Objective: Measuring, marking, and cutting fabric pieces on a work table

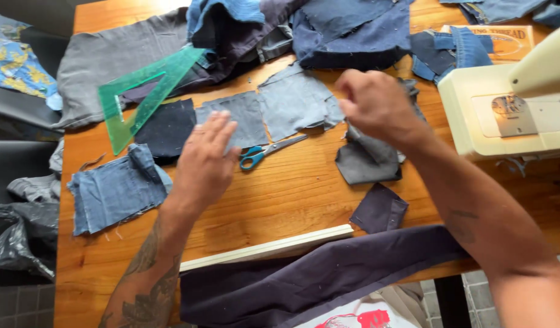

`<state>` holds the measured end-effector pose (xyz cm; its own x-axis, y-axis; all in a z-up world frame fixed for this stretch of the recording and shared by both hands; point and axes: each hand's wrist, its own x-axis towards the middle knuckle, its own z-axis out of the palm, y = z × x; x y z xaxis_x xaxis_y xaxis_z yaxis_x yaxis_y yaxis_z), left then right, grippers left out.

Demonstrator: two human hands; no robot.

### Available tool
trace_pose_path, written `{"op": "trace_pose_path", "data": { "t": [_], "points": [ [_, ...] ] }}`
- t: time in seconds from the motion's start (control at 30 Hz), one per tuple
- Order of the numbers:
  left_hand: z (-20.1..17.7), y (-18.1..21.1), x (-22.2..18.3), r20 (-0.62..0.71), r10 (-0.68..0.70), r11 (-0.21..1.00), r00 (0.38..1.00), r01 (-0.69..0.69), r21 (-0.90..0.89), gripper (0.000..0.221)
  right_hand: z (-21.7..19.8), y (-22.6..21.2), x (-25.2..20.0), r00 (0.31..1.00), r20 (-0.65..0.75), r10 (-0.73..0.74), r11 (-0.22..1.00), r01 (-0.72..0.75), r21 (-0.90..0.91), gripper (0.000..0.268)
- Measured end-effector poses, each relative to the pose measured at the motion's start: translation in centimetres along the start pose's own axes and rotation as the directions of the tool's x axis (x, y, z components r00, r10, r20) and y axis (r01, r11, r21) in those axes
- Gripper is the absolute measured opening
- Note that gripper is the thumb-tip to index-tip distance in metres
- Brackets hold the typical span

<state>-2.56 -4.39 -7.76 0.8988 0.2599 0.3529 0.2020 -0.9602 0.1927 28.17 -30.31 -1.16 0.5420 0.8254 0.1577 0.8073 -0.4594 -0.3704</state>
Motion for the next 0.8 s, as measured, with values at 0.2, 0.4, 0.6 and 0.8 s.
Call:
{"op": "trace_pose_path", "data": {
  "t": [0.2, 0.4, 0.6, 0.8],
  "points": [
    [3.4, 4.0, 4.5, 0.221, 0.058, 0.994, 0.974, -0.036, -0.106, 0.068, -1.5, 4.4, -6.3, 0.84, 0.317, 0.441, 0.88, -0.334, -0.339, 0.077],
    [4.1, 4.7, 6.9, 0.353, 0.054, 0.998, 0.934, -0.036, -0.057, 0.08, -1.4, 6.9, -10.1, 0.867, 0.316, 0.385, 0.863, -0.459, 0.209, 0.036],
    [2.8, 4.5, 6.3, 0.349, 0.015, 0.998, 0.937, 0.009, -0.068, 0.074, -3.9, 10.4, -8.8, 0.969, -0.046, 0.245, 0.927, -0.22, 0.303, 0.045],
    [1.9, 4.8, 4.8, 0.333, -0.056, 0.994, 0.941, 0.083, -0.066, 0.071, -3.2, 4.6, -13.0, 0.985, 0.094, 0.143, 0.968, -0.119, -0.223, 0.052]
  ]
}}
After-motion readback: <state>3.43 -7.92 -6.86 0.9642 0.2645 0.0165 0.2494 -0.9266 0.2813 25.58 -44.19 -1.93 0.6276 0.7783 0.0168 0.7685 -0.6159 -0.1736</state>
